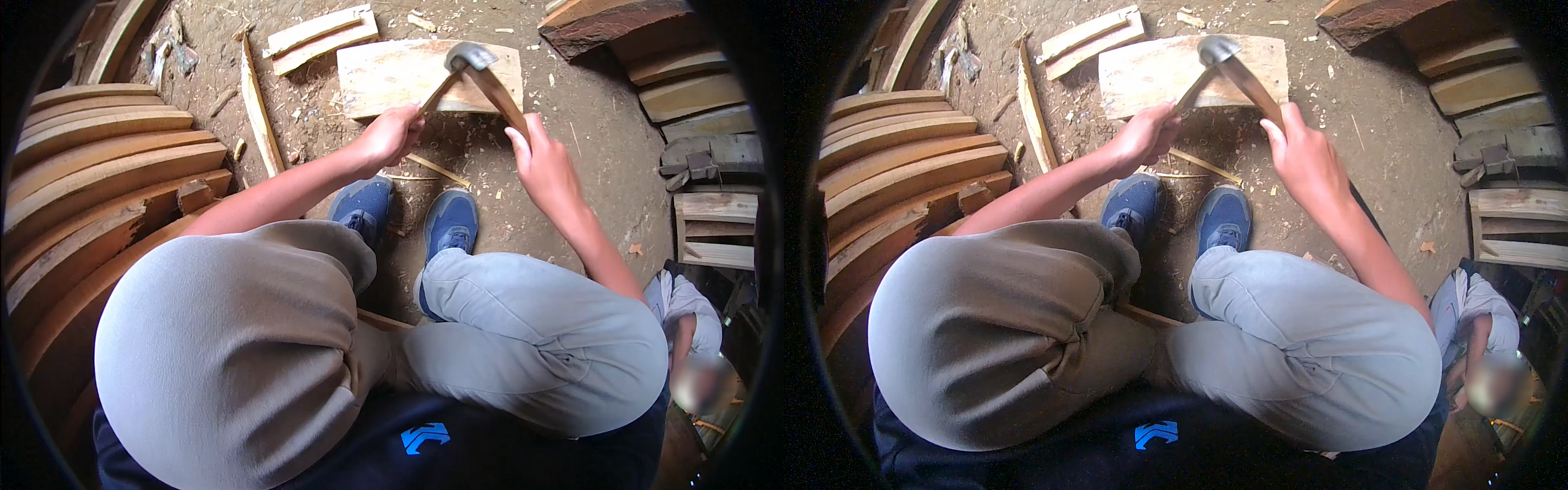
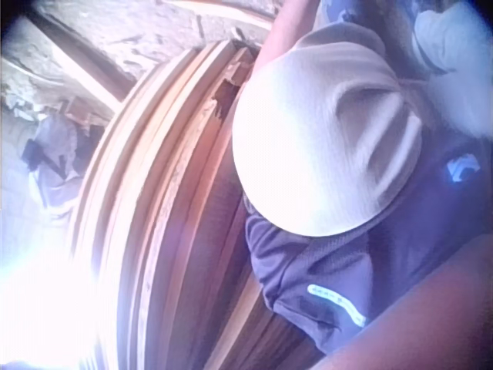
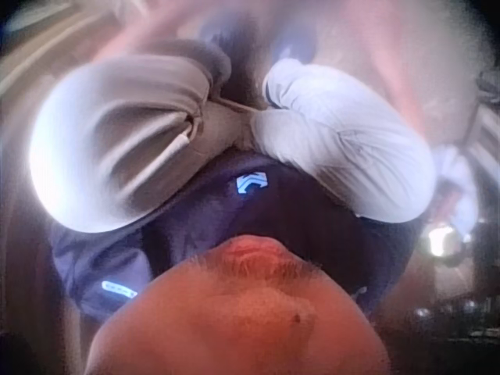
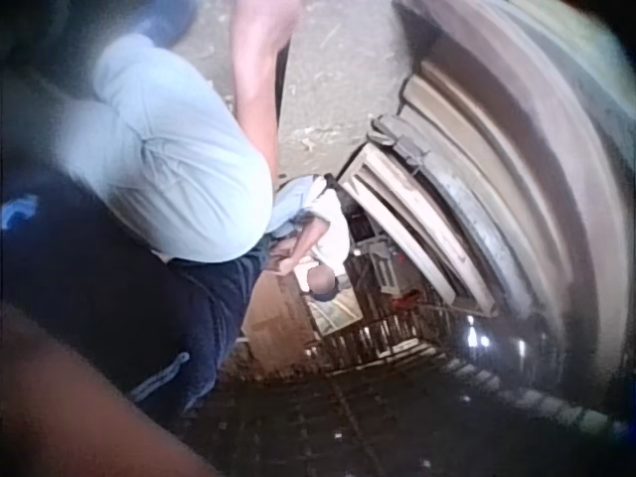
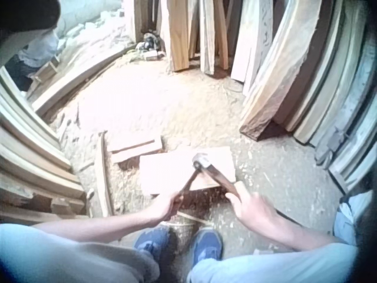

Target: The person is sitting on the floor in a workshop, using a hammer to split thin strips of wood on a larger wooden block. They repeatedly position the wood and strike it with the hammer to separate it into smaller pieces.

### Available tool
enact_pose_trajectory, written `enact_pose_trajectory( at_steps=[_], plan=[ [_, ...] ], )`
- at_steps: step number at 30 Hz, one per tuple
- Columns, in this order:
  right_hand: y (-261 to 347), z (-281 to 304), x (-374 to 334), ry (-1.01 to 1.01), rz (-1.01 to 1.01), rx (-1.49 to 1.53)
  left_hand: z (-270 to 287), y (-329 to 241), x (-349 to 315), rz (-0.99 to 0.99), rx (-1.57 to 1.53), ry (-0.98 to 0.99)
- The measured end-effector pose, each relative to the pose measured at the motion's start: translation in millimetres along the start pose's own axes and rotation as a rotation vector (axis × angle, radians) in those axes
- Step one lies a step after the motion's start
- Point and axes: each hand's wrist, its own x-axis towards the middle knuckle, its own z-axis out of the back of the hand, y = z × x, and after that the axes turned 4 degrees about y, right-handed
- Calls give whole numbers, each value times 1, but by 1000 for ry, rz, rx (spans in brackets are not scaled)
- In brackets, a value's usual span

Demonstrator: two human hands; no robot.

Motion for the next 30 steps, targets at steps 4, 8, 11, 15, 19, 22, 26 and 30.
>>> enact_pose_trajectory(
  at_steps=[4,8,11,15,19,22,26,30],
  plan=[
    [6,9,2,-98,36,104,0,0,0,-21,41,-34],
    [-6,1,-1,10,-15,-31,-2,2,2,-24,-6,3],
    [1,7,3,23,-13,-38,-2,3,-3,8,-6,-11],
    [5,16,6,-162,-71,133,-4,0,-4,-34,-22,-65],
    [-20,12,18,-226,-131,21,5,8,-9,-112,-8,-16],
    [-42,-9,16,-186,-127,-51,3,11,-12,-262,90,-36],
    [-68,-32,17,-195,74,-37,-1,13,-12,-332,98,-60],
    [-41,-4,21,-344,262,-84,1,6,-21,-272,143,61]
  ],
)
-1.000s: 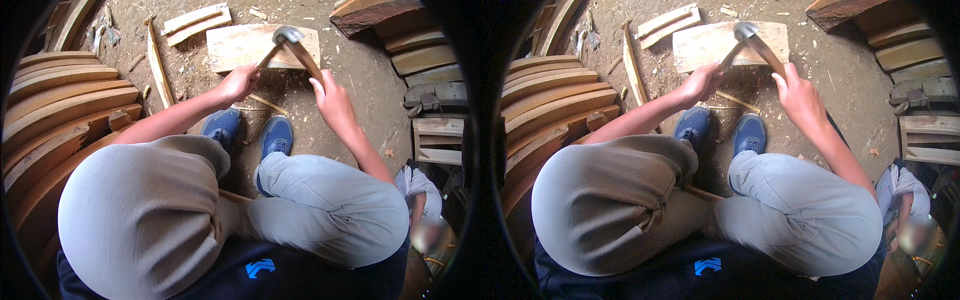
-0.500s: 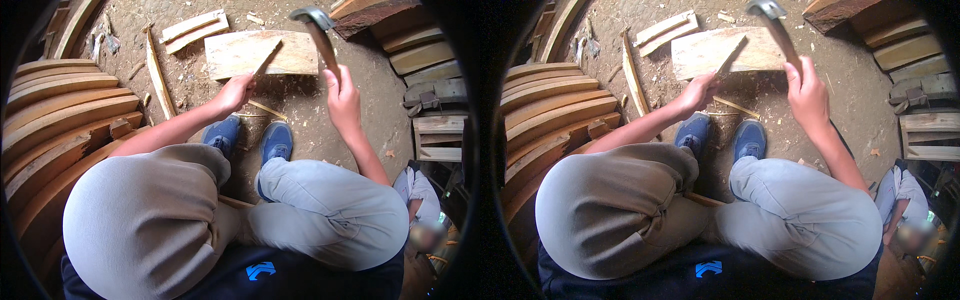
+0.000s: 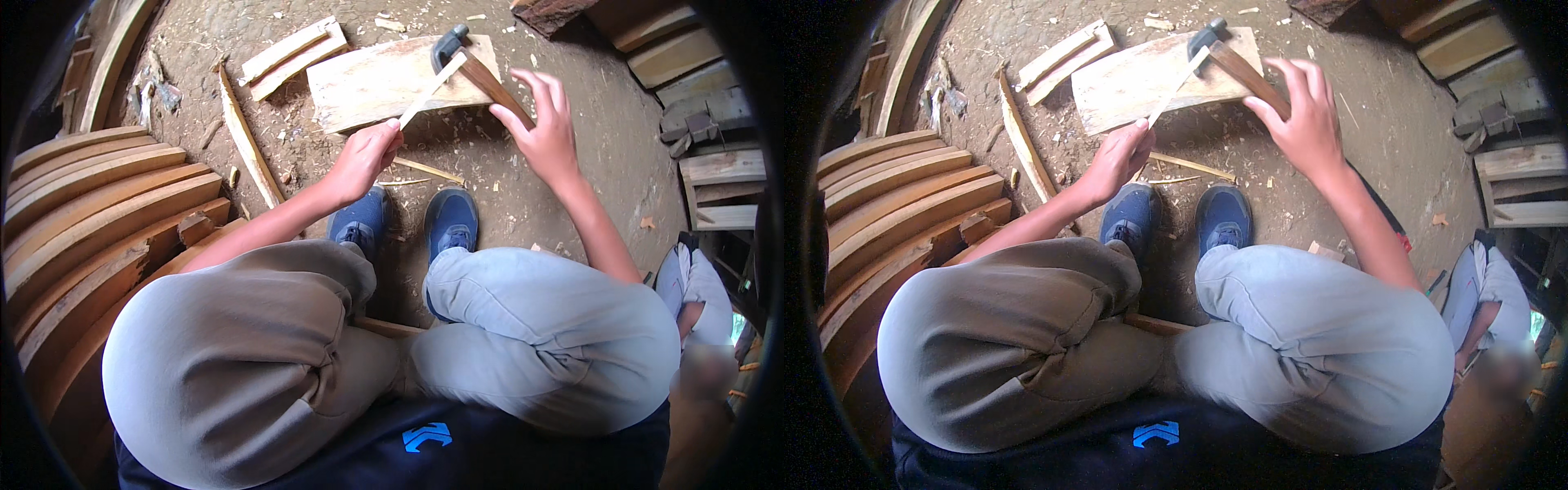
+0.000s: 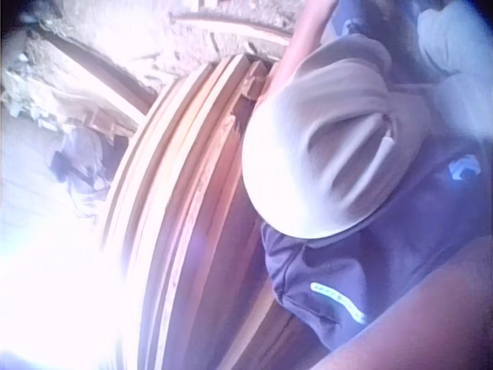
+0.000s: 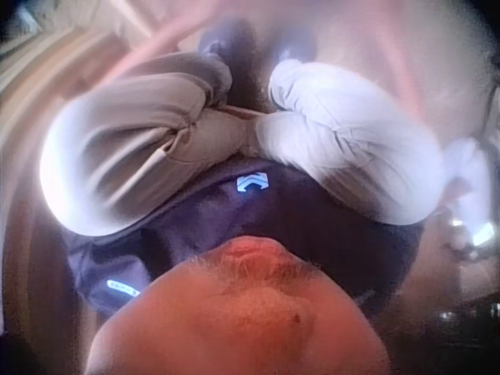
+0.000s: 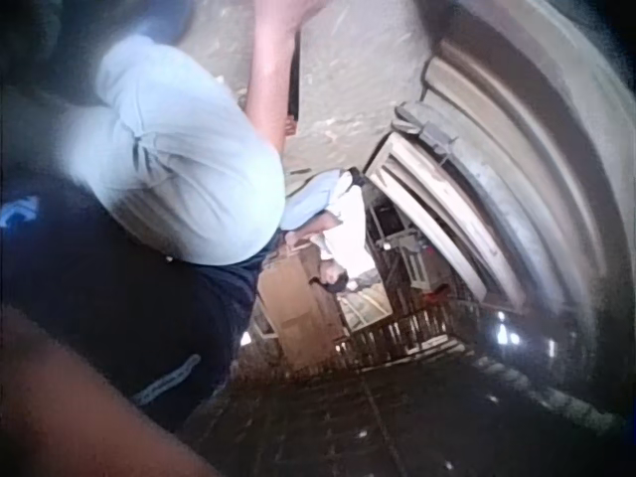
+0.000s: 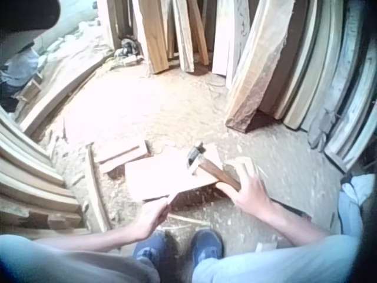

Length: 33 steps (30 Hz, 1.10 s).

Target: The person is sitting on the floor in a workshop, using a hammer to split thin strips of wood on a larger wooden block. They repeatedly position the wood and strike it with the hammer to separate it into smaller pieces.

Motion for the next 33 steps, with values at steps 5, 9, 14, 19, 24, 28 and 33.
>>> enact_pose_trajectory(
  at_steps=[5,9,14,19,24,28,33],
  plan=[
    [33,21,24,-17,461,15,-10,-4,-5,63,98,132],
    [26,10,20,81,550,94,-3,-6,-5,143,175,207],
    [21,14,7,134,631,81,-3,-26,-8,457,5,499],
    [26,5,-5,379,338,328,1,-33,-15,614,25,504],
    [37,3,-9,457,216,382,0,-39,-19,667,13,524],
    [37,4,-15,285,426,240,1,-37,-15,662,-18,585],
    [35,-6,-19,239,415,229,2,-37,-18,659,-48,598]
  ],
)
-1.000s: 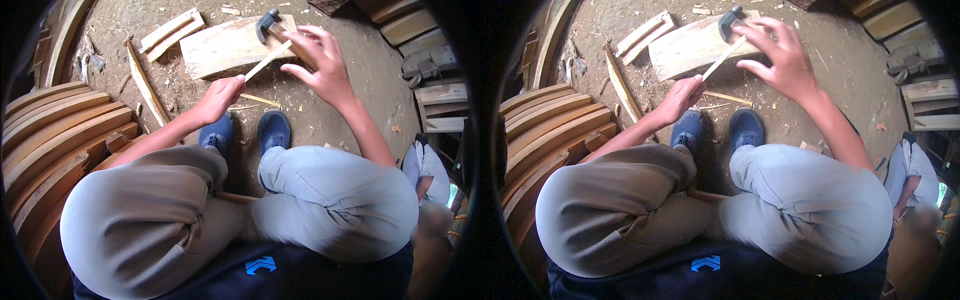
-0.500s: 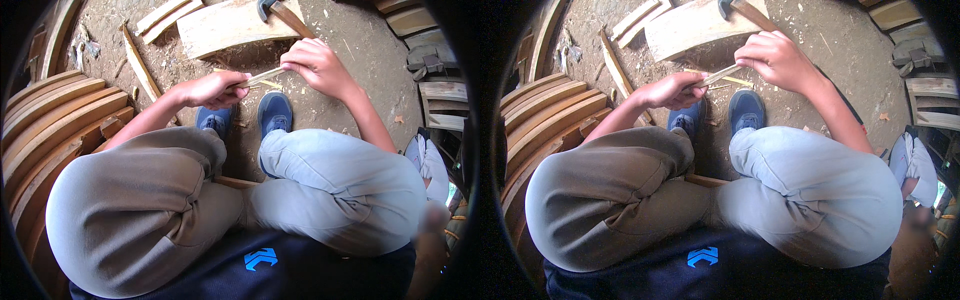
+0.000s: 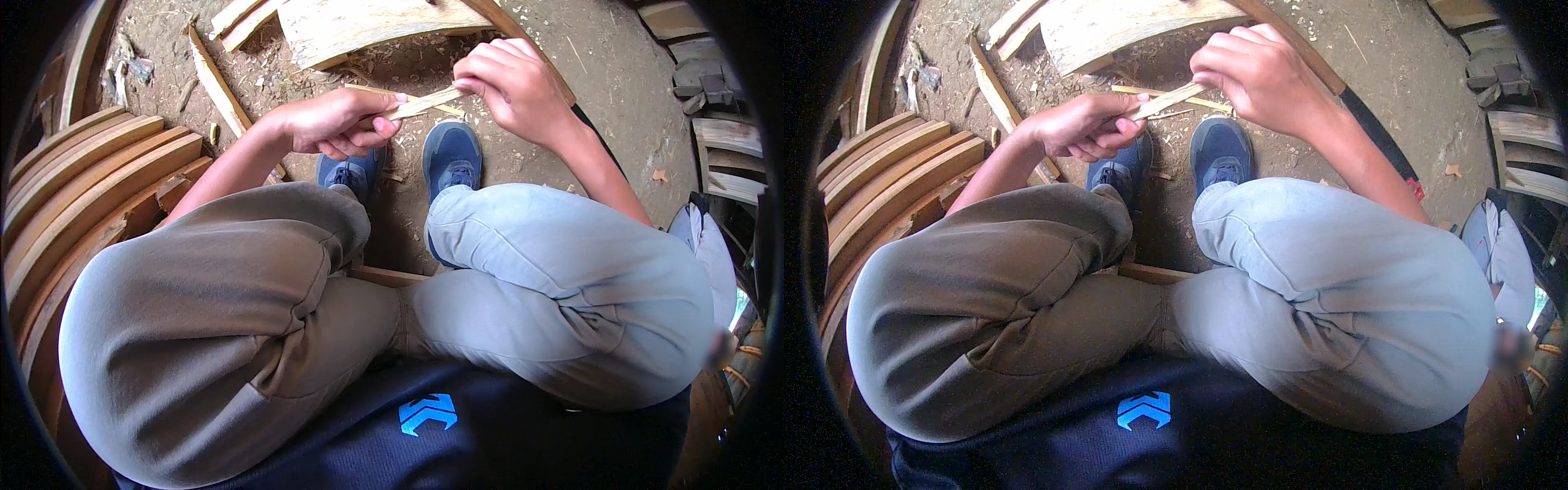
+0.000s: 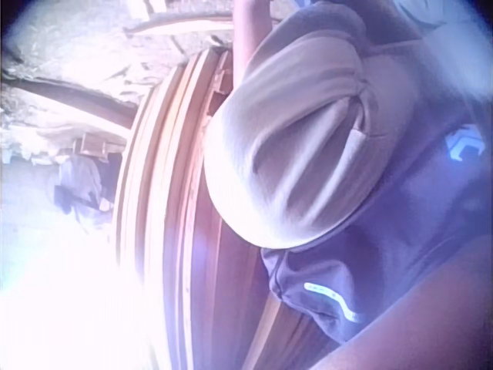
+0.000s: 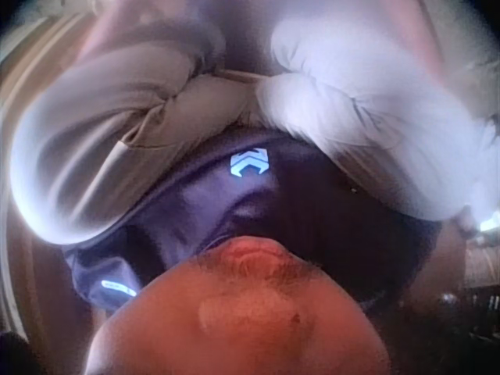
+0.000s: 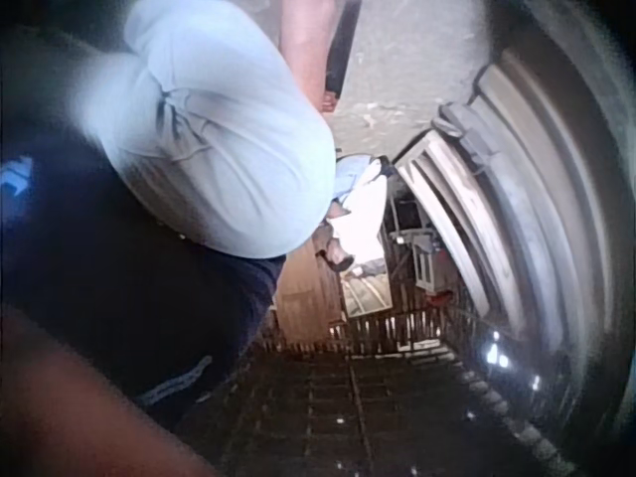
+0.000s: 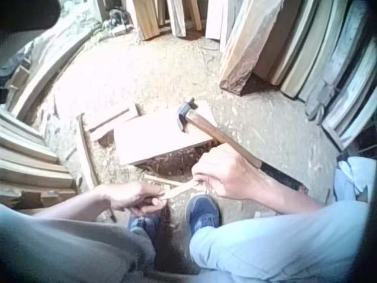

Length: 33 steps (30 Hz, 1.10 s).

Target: The person is sitting on the floor in a workshop, using a hammer to split thin strips of wood on a larger wooden block. They repeatedly position the wood and strike it with the hammer to separate it into smaller pieces.

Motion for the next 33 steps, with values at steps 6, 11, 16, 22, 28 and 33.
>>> enact_pose_trajectory(
  at_steps=[6,11,16,22,28,33],
  plan=[
    [3,0,0,-107,-710,533,-3,3,1,146,141,-100],
    [-5,27,4,-28,-593,299,2,10,1,214,40,-52],
    [0,20,-1,317,-246,337,7,10,2,203,-35,27],
    [0,17,-9,396,-320,452,5,7,-3,191,-66,54],
    [-2,13,-11,391,-343,465,9,11,-1,219,-52,55],
    [-7,7,-15,265,-312,330,8,10,0,185,-76,34]
  ],
)
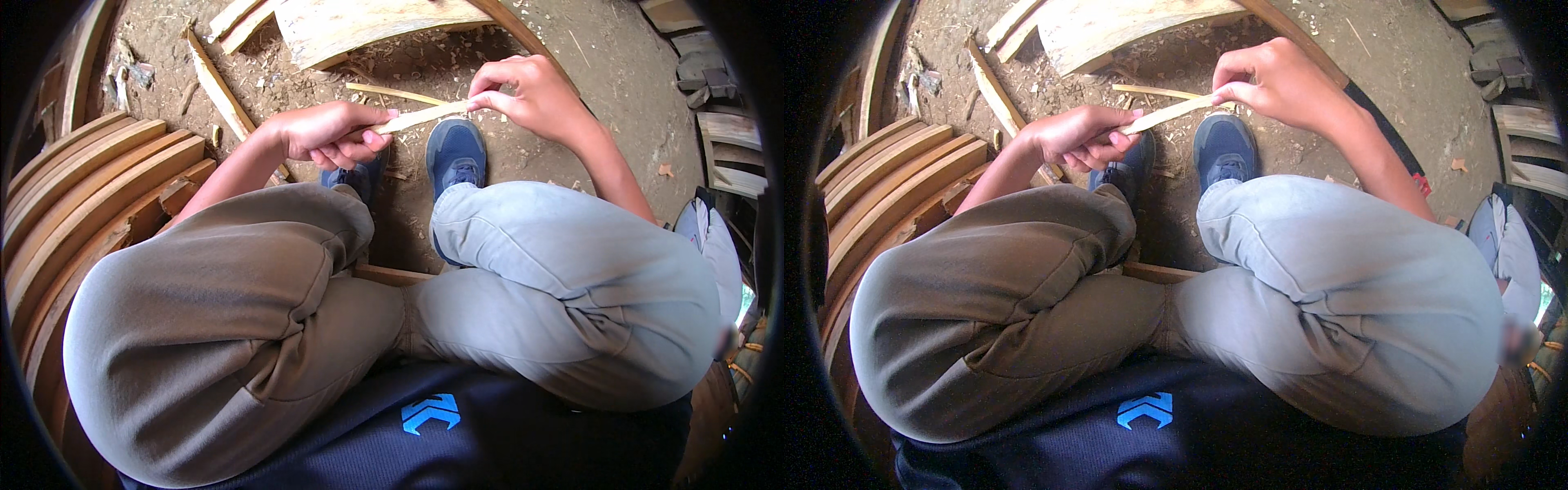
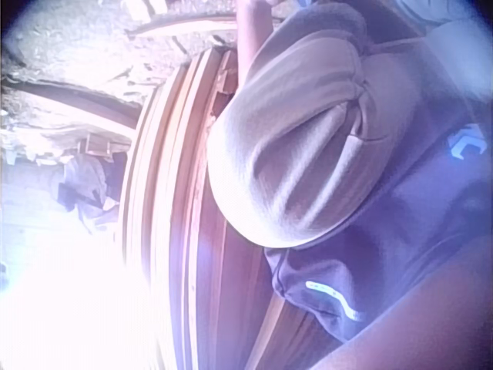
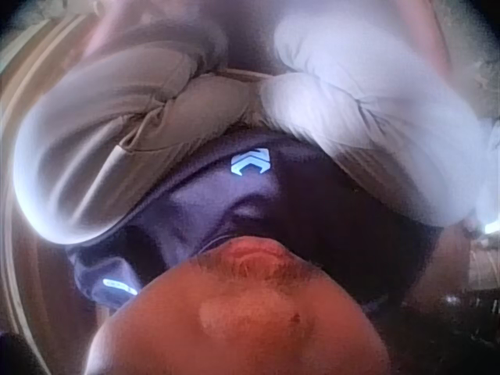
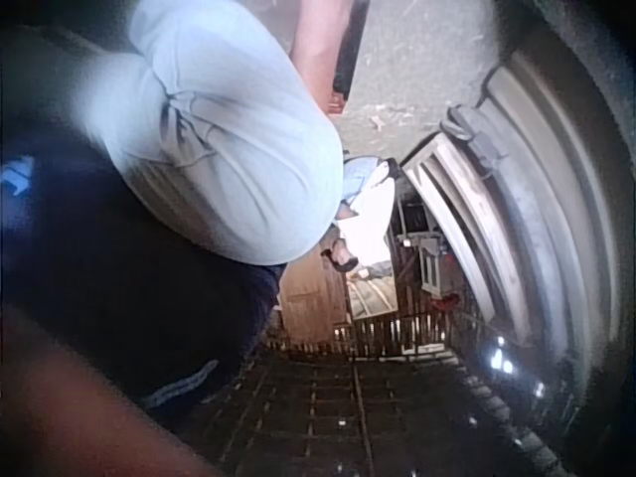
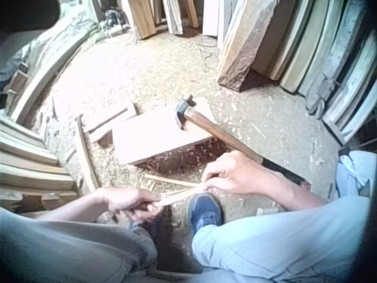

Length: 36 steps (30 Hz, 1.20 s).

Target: The person is sitting on the floor in a workshop, using a hammer to split thin strips of wood on a larger wooden block. They repeatedly position the wood and strike it with the hammer to separate it into smaller pieces.

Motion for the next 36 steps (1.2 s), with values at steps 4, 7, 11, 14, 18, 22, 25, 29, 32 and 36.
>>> enact_pose_trajectory(
  at_steps=[4,7,11,14,18,22,25,29,32,36],
  plan=[
    [-2,-2,0,-128,-292,191,6,3,0,-84,19,26],
    [-20,9,1,-421,-268,462,4,6,0,-72,133,-95],
    [-9,35,0,-376,-405,102,4,9,0,-24,66,-95],
    [7,26,4,-181,-105,-36,7,10,0,-27,63,-90],
    [7,10,3,73,-16,17,5,4,1,37,157,-153],
    [-1,-11,0,162,-71,194,-1,-1,6,-41,410,-242],
    [-5,-12,2,196,-57,302,-6,-8,2,-74,428,-286],
    [-6,-9,-5,364,-31,274,-10,-10,6,-43,412,-316],
    [-4,-18,-9,498,-89,224,-16,-30,-15,1,536,-259],
    [-11,-20,-5,522,-80,378,-5,-44,-57,-157,458,-435]
  ],
)
